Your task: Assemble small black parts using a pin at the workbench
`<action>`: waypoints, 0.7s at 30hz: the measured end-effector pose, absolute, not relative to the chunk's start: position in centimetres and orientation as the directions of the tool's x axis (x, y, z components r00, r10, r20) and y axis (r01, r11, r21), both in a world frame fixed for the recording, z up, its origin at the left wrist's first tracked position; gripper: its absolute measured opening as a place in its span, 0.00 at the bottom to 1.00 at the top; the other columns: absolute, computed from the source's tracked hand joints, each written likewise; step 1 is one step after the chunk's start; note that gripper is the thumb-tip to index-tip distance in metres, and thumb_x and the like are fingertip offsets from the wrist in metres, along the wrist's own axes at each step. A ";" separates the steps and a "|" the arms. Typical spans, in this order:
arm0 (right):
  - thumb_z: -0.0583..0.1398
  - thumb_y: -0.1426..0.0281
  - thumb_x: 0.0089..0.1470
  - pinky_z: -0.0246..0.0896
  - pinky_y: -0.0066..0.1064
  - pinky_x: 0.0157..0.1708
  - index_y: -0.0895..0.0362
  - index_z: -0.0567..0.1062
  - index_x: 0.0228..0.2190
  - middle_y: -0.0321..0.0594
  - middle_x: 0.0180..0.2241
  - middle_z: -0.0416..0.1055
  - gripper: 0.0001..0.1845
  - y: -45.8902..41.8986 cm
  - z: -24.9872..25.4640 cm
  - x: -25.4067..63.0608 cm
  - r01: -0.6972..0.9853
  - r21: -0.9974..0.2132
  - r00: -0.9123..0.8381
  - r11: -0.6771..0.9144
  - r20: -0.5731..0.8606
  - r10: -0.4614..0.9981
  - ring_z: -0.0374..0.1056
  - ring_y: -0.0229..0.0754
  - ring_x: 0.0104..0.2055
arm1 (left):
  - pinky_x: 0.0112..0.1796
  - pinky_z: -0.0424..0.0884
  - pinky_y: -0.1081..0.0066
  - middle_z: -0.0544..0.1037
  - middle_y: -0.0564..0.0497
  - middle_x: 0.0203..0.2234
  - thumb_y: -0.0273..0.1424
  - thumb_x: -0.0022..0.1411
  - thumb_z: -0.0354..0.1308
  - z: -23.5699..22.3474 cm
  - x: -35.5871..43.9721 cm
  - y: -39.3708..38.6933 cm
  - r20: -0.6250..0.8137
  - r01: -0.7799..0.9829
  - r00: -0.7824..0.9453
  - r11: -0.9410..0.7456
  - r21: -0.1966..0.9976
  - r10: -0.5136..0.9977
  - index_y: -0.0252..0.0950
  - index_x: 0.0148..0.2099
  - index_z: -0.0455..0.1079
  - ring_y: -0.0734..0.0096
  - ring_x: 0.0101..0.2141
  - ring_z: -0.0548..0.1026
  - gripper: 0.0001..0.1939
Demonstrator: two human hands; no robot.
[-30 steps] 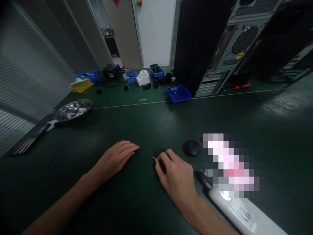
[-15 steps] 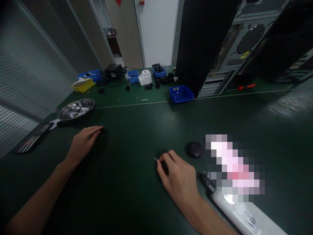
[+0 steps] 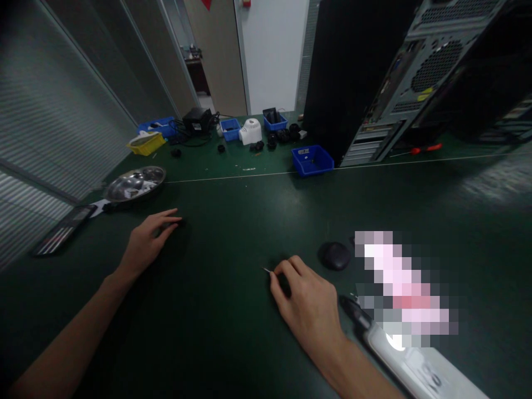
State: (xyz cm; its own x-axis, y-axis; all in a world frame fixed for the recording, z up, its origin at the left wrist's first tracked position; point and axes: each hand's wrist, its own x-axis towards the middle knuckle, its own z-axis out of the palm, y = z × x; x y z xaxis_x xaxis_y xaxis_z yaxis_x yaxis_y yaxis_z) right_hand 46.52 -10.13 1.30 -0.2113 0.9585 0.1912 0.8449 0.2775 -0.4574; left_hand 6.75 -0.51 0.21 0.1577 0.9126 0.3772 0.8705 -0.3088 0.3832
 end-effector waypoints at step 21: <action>0.53 0.61 0.68 0.59 0.30 0.31 0.52 0.76 0.36 0.37 0.37 0.74 0.14 -10.0 1.3 46.4 0.847 -0.448 -0.216 0.287 0.203 0.955 0.73 0.41 0.34 | 0.49 0.73 0.58 0.80 0.47 0.47 0.40 0.68 0.57 0.1 3.6 0.0 0.328 0.929 0.040 -0.155 0.335 0.944 0.41 0.50 0.76 0.57 0.46 0.77 0.14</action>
